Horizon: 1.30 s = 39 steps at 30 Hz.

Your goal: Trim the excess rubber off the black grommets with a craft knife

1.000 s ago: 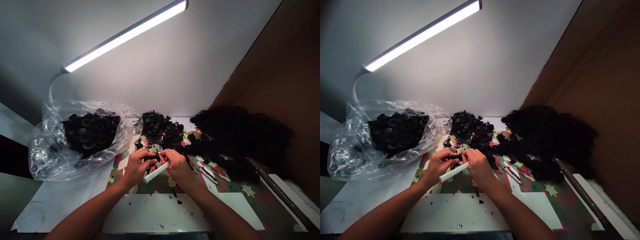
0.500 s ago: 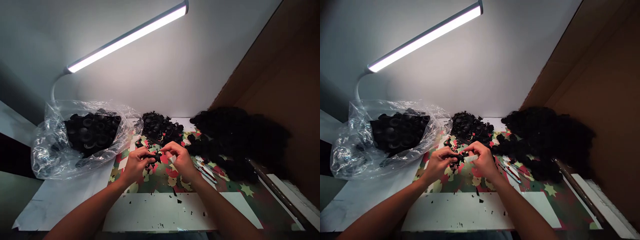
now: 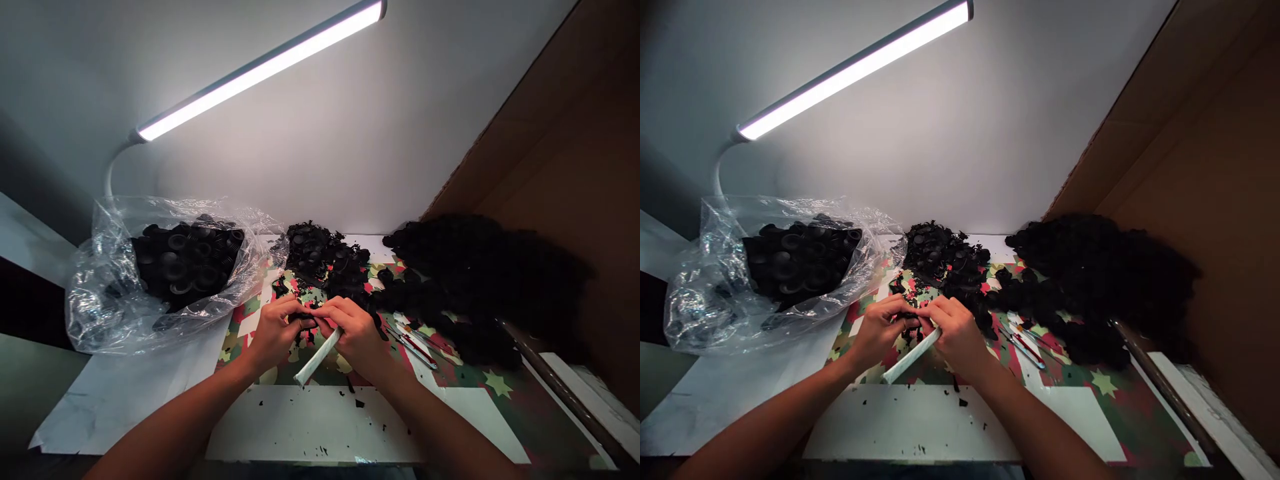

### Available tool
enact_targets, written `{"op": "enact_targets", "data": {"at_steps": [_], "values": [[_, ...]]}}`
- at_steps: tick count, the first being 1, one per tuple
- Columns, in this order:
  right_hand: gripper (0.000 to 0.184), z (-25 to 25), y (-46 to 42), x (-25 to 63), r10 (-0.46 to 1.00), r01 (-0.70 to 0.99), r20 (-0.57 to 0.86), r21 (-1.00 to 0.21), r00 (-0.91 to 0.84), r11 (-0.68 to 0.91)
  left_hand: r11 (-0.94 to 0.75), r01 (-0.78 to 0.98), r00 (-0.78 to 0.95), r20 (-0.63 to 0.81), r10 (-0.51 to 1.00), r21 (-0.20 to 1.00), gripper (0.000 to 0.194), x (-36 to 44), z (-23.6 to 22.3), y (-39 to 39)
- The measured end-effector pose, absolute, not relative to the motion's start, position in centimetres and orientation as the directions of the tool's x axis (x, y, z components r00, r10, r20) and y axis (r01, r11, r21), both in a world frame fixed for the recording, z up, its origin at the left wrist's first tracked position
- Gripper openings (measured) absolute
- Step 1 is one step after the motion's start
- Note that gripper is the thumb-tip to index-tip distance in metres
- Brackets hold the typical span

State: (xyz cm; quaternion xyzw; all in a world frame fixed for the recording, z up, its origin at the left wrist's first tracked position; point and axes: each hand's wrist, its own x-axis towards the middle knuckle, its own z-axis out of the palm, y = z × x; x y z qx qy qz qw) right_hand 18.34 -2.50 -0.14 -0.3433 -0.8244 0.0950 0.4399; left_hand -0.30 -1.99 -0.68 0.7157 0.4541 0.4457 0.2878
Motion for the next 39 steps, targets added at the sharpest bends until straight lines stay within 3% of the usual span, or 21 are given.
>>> {"op": "enact_targets", "data": {"at_steps": [4,10,15,21,23,30,39], "values": [[0.014,-0.2,-2.7,17.9,0.69,0.543,0.634,-0.464,-0.349,0.7,-0.42,0.403,0.201,0.369,0.908,0.813,0.011,-0.1,-0.6,-2.1],[0.013,-0.4,-2.5,17.5,0.829,0.54,0.504,-0.64,-0.243,0.547,-0.425,0.432,0.198,0.376,0.905,0.796,0.006,0.0,-0.9,-1.7],[0.013,-0.1,-2.3,17.3,0.857,0.528,0.462,-0.68,-0.231,0.509,-0.445,0.442,0.212,0.392,0.895,0.778,0.005,0.0,-0.8,-1.7],[0.011,0.4,-1.0,19.5,0.893,0.508,0.45,-0.763,-0.028,0.4,-0.462,0.405,0.232,0.4,0.887,0.789,0.007,-0.2,-0.4,-2.2],[0.014,0.5,-1.1,20.0,0.893,0.467,0.445,-0.775,-0.074,0.425,-0.441,0.405,0.233,0.376,0.897,0.801,0.007,-0.2,-0.3,-2.1],[0.013,0.5,-2.4,18.7,0.752,0.353,0.544,-0.667,-0.372,0.656,-0.433,0.399,0.251,0.358,0.899,0.808,0.009,-0.2,-0.4,-1.8],[0.015,-0.4,-2.5,18.1,0.704,0.502,0.559,-0.497,-0.439,0.708,-0.442,0.439,0.287,0.344,0.894,0.782,0.021,-0.2,-1.1,-1.9]]}}
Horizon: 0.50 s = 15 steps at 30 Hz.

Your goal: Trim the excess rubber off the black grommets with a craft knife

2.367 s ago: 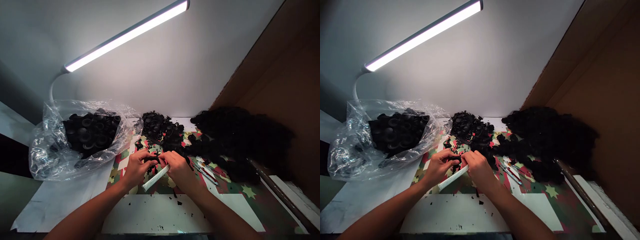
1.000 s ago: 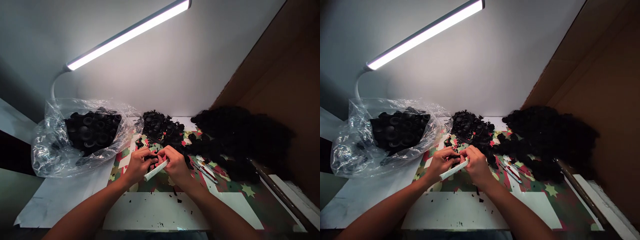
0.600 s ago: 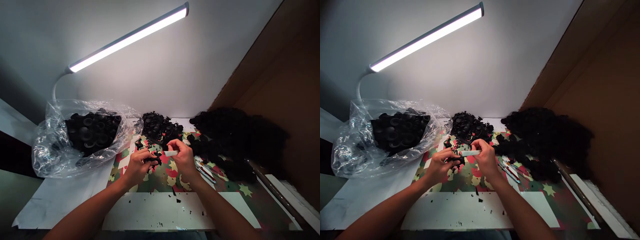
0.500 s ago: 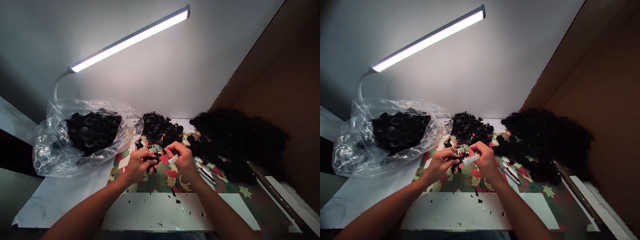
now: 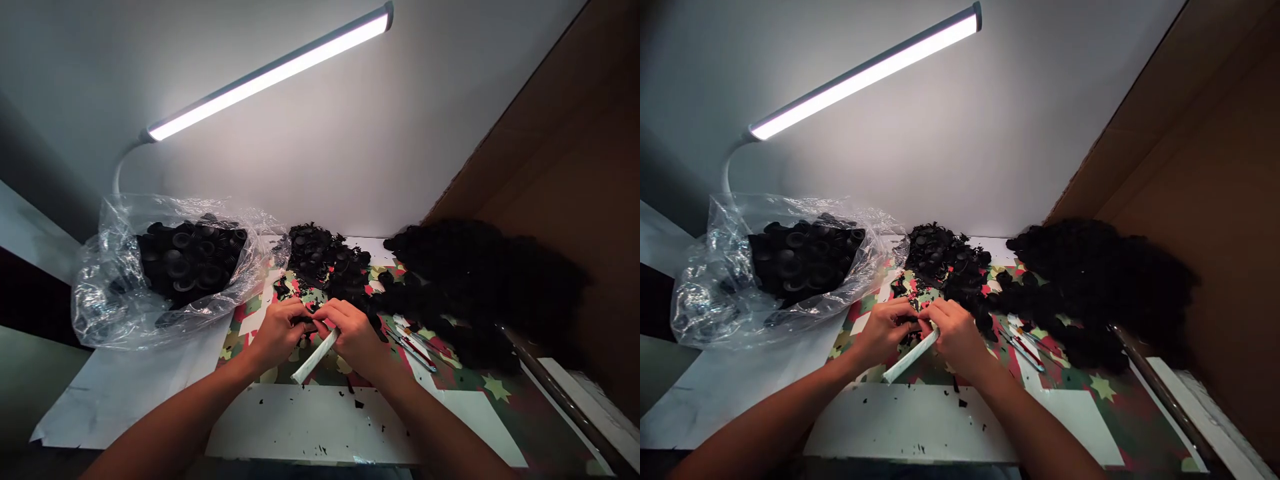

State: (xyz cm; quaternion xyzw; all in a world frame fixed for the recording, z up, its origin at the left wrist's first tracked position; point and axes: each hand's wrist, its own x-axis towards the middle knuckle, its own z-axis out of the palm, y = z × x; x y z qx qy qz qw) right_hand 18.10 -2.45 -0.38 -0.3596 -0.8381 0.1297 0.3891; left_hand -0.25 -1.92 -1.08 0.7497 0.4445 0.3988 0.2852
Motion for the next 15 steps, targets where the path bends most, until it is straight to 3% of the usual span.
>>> {"op": "enact_targets", "data": {"at_steps": [3,10,12,15], "values": [[0.015,-0.6,-2.5,17.6,0.728,0.546,0.563,-0.495,-0.392,0.677,-0.46,0.468,0.295,0.357,0.886,0.754,0.021,-0.2,-1.2,-1.9],[0.012,0.2,-0.9,19.4,0.854,0.549,0.505,-0.682,-0.123,0.483,-0.516,0.443,0.331,0.401,0.854,0.733,0.011,-0.1,-0.8,-2.5],[0.012,0.3,-0.8,20.0,0.85,0.513,0.508,-0.697,-0.139,0.5,-0.481,0.428,0.316,0.372,0.873,0.765,0.009,-0.1,-0.8,-2.4],[0.018,0.0,-1.4,19.7,0.784,0.426,0.538,-0.658,-0.311,0.621,-0.438,0.428,0.302,0.332,0.894,0.791,0.012,-0.2,-0.6,-2.2]]}}
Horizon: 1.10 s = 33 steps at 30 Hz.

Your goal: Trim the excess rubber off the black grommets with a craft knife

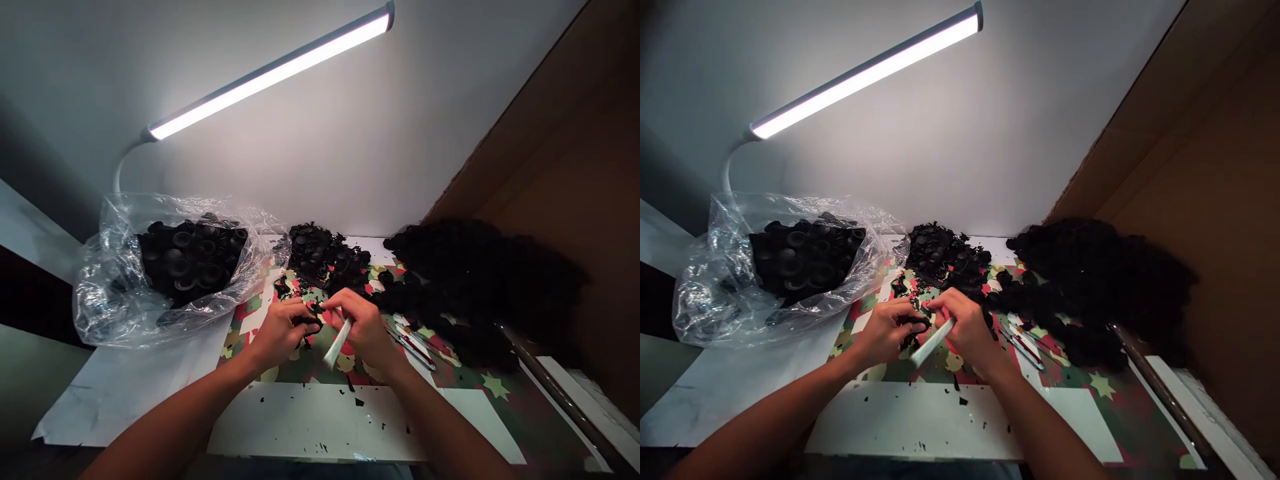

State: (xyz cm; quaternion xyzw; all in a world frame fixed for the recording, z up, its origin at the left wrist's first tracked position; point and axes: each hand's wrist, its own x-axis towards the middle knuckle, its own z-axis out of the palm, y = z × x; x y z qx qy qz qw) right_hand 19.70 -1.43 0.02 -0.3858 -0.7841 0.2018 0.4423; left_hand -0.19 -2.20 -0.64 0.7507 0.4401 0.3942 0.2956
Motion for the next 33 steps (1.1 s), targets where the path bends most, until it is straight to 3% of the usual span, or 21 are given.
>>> {"op": "enact_targets", "data": {"at_steps": [4,15,19,23,27,30,33], "values": [[0.015,-0.6,-2.2,18.5,0.679,0.415,0.579,-0.538,-0.451,0.734,-0.435,0.43,0.311,0.322,0.894,0.791,0.02,-0.3,-0.4,-2.0],[0.021,-0.9,-2.6,17.3,0.618,0.574,0.581,-0.291,-0.53,0.765,-0.446,0.552,0.338,0.3,0.892,0.705,0.026,-0.4,-0.4,-2.2],[0.022,-1.2,-2.7,16.7,0.661,0.589,0.586,-0.351,-0.468,0.728,-0.496,0.607,0.356,0.346,0.868,0.621,0.027,-0.2,-0.6,-2.3],[0.018,-0.7,-3.0,16.0,0.749,0.572,0.569,-0.506,-0.341,0.645,-0.579,0.674,0.381,0.456,0.804,0.458,0.025,-0.2,-1.1,-2.0],[0.018,-0.1,-3.2,15.9,0.787,0.569,0.544,-0.564,-0.29,0.599,-0.651,0.687,0.43,0.542,0.722,0.323,0.023,-0.4,-0.9,-1.9],[0.019,0.2,-2.2,17.5,0.831,0.612,0.523,-0.599,-0.189,0.517,-0.675,0.647,0.448,0.54,0.713,0.355,0.02,-0.3,-0.4,-2.6],[0.02,0.5,-0.3,20.8,0.856,0.645,0.517,-0.654,0.001,0.395,-0.654,0.577,0.414,0.514,0.751,0.49,0.017,-0.1,-0.2,-3.8]]}}
